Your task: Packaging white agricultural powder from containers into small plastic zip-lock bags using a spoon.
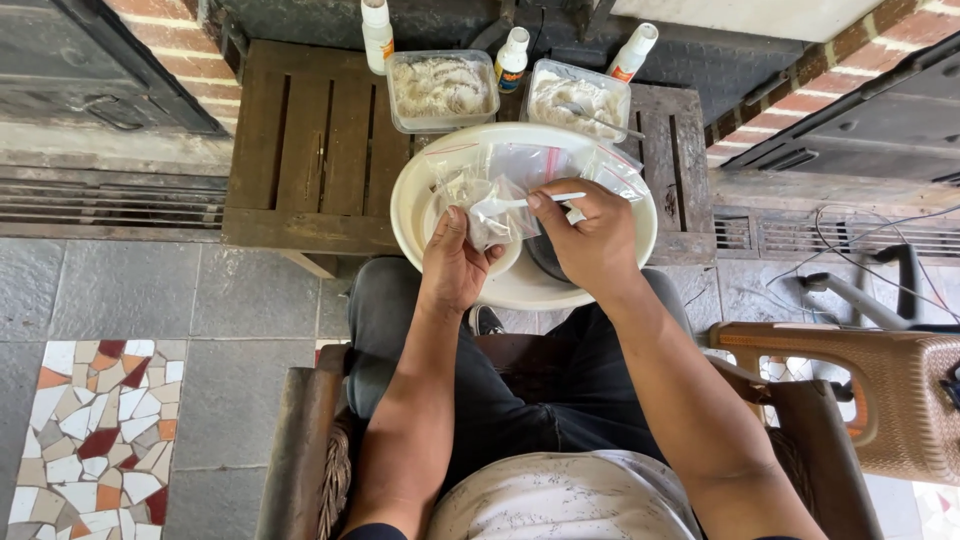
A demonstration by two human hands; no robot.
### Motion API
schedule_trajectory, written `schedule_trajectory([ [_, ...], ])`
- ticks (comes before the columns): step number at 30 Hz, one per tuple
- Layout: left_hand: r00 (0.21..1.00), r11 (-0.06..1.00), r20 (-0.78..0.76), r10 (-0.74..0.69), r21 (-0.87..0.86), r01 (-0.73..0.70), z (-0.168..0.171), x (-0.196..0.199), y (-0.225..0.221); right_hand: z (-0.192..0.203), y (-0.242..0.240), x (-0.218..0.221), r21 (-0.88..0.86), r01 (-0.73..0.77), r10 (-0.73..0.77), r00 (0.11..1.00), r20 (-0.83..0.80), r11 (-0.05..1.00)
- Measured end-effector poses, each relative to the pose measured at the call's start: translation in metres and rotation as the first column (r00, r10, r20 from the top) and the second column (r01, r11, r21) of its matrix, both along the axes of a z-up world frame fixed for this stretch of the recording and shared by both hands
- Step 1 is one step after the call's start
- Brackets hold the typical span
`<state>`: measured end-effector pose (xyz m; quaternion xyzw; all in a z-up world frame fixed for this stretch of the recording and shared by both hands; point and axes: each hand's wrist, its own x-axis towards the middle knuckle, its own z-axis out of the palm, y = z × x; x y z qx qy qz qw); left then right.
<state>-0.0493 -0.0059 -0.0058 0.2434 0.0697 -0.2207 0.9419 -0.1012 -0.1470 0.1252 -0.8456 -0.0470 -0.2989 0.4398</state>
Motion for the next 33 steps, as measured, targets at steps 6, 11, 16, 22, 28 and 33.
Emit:
schedule_trajectory([
  [6, 0.999, 0.999, -0.021, -0.041, -0.019, 0.041, 0.015, 0.000, 0.003, -0.012, 0.002, 0.003, 0.052, 0.024, -0.020, 0.996, -0.090, 0.998],
  [11, 0.995, 0.999, -0.081, -0.050, -0.023, 0.048, 0.017, -0.001, 0.007, 0.000, -0.001, 0.003, -0.029, 0.013, -0.015, 0.997, -0.074, 0.999],
  [16, 0.994, 0.998, -0.092, -0.060, -0.025, 0.058, 0.017, 0.003, 0.008, 0.017, -0.005, 0.002, -0.075, -0.018, 0.014, 0.999, -0.048, 0.997],
  [22, 0.990, 0.999, -0.134, -0.037, -0.029, 0.034, 0.014, 0.006, 0.009, 0.018, -0.013, 0.002, -0.051, -0.052, 0.053, 0.998, 0.029, 0.997],
  [28, 0.980, 0.998, -0.196, 0.026, -0.048, -0.037, 0.005, 0.016, 0.012, 0.003, -0.021, 0.016, 0.274, 0.010, -0.003, 1.000, -0.028, 0.962],
  [33, 0.968, 0.993, -0.242, 0.070, -0.073, -0.091, 0.013, 0.024, 0.013, -0.008, -0.048, 0.056, 0.483, 0.073, -0.083, 0.997, -0.001, 0.873],
])
